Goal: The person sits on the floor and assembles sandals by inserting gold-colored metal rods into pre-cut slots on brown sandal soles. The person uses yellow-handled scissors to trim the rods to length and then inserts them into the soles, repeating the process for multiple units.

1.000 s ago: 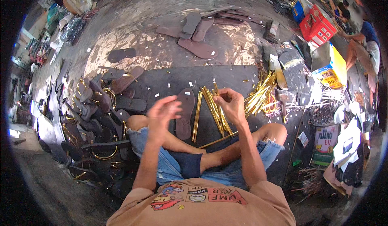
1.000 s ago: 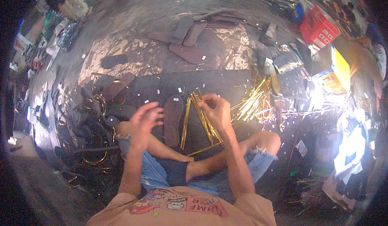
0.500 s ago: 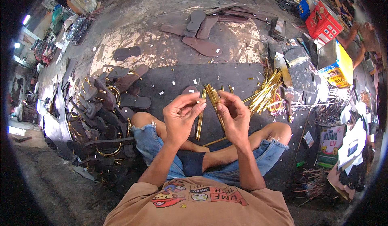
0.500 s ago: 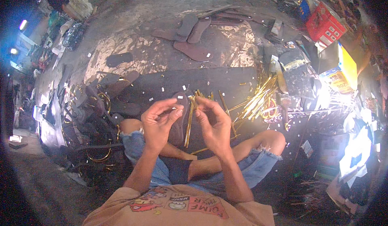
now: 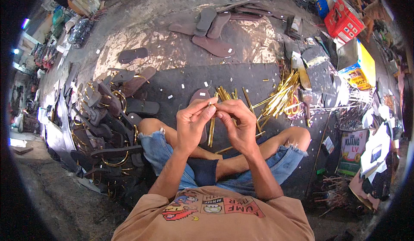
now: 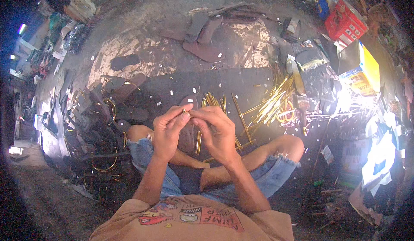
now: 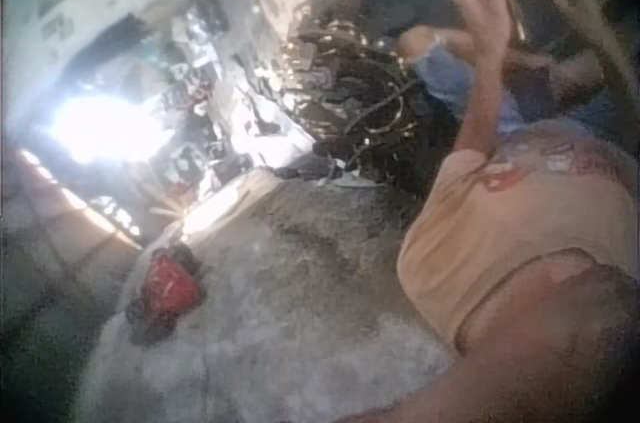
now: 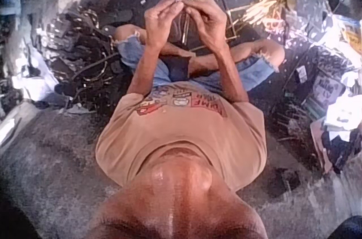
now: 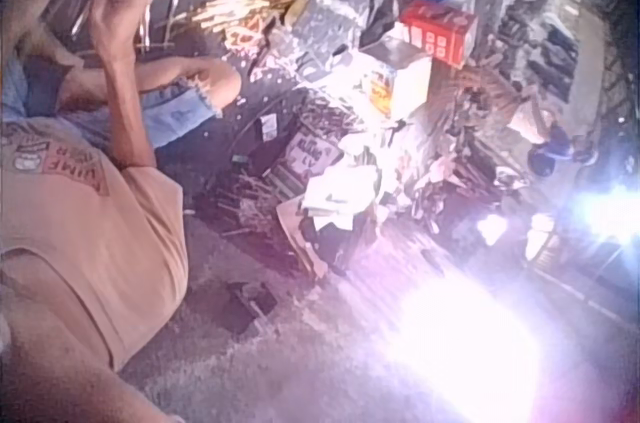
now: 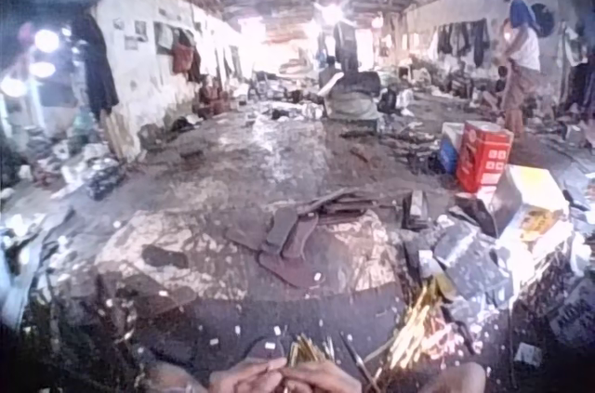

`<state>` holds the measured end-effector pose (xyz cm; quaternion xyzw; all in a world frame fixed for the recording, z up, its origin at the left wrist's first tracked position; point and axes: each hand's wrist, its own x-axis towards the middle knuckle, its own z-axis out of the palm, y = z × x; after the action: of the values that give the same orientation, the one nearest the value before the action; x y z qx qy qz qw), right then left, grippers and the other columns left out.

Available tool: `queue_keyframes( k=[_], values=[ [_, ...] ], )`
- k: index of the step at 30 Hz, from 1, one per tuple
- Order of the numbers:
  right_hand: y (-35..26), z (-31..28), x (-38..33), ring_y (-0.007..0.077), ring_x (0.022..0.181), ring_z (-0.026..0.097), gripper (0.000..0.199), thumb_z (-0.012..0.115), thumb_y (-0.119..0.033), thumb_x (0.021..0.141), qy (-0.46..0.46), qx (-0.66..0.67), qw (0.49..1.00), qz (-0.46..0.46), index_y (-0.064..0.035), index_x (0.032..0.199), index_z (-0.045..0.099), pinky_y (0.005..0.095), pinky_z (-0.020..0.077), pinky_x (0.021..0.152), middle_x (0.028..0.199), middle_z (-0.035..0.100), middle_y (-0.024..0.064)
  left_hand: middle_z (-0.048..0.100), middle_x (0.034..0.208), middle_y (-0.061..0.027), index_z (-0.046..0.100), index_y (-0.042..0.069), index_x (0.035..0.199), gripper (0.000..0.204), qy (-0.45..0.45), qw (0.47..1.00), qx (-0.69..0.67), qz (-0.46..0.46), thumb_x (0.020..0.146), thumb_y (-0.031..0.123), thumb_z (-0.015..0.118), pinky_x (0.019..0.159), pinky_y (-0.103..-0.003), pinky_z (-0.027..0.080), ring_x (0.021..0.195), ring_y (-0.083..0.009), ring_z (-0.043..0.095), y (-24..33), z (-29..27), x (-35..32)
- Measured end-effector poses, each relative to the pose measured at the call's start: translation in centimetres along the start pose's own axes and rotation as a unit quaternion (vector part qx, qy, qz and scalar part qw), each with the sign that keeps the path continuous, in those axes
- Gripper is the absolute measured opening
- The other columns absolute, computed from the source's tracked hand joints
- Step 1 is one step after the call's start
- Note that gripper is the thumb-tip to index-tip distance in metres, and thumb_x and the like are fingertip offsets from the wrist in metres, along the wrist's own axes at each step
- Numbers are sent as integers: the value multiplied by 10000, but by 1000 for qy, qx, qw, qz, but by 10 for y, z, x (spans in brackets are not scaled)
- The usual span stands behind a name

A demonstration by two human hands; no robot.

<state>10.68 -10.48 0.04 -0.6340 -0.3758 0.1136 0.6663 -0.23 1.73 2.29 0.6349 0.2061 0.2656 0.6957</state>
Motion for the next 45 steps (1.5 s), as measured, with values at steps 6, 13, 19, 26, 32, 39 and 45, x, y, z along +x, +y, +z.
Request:
queue_keyframes(
  k=[6, 13, 19, 26, 32, 39, 45],
  values=[
    [28, -7, 3, 298, 815, 720, 221, 856, -152, 843, 13, -293, 951, -93, -95, 1038, 768, 414, 577, 709, 894, 718, 83, 785, 1150, -55, 778, 35, 1267, 295, 14, 960, -210, -186, 1050, 227, 719, 852, -292, 567, 993, -139, 720, -78, -21, 17],
    [32, -19, 18, 313, 761, 717, 172, 842, -228, 883, 3, -363, 926, -101, -94, 930, 746, 440, 571, 685, 840, 699, 81, 541, 1462, -272, 579, -7, 1475, 903, 117, 818, 552, -109, 758, 381, 967, 1037, -530, 527, 1250, -410, 614, -221, -86, 49],
    [43, -21, 10, 264, 767, 758, 188, 798, -152, 953, 21, -250, 967, 54, 0, 1056, 758, 378, 596, 707, 913, 765, 158, 719, 1182, -139, 616, -16, 1301, 500, 118, 968, 171, -140, 884, 123, 855, 976, -389, 538, 1071, -233, 675, -122, -60, 43],
    [12, -4, 8, 341, 741, 752, 224, 806, -194, 941, -46, -129, 980, 146, 7, 1036, 786, 428, 591, 690, 931, 772, 204, 779, 979, -79, 732, -40, 1158, 237, 27, 983, 177, -40, 986, 120, 762, 827, -319, 556, 909, -123, 685, -27, -17, 2],
    [9, 3, 5, 299, 709, 739, 242, 822, -266, 907, -1, -195, 976, 96, -60, 1033, 804, 419, 575, 645, 881, 748, 142, 790, 1030, -179, 712, -67, 1261, 296, 25, 964, 261, 39, 979, 26, 707, 839, -353, 584, 950, -174, 745, -20, -12, -6],
    [31, 20, -10, 340, 752, 734, 299, 824, -281, 886, 60, -242, 966, 73, -53, 1073, 773, 443, 571, 652, 909, 726, 151, 770, 1197, -251, 669, -53, 1392, 468, 41, 950, 299, 80, 928, -111, 636, 947, -377, 594, 1121, -276, 775, -17, 12, -18],
    [27, 16, -16, 423, 865, 714, 203, 720, -10, 906, 4, -222, 973, 58, -8, 1108, 740, 486, 564, 731, 966, 717, 200, 756, 1271, -239, 687, -29, 1377, 410, 65, 925, 346, 145, 967, -27, 674, 979, -380, 588, 1169, -317, 762, -41, 12, -14]
  ],
)
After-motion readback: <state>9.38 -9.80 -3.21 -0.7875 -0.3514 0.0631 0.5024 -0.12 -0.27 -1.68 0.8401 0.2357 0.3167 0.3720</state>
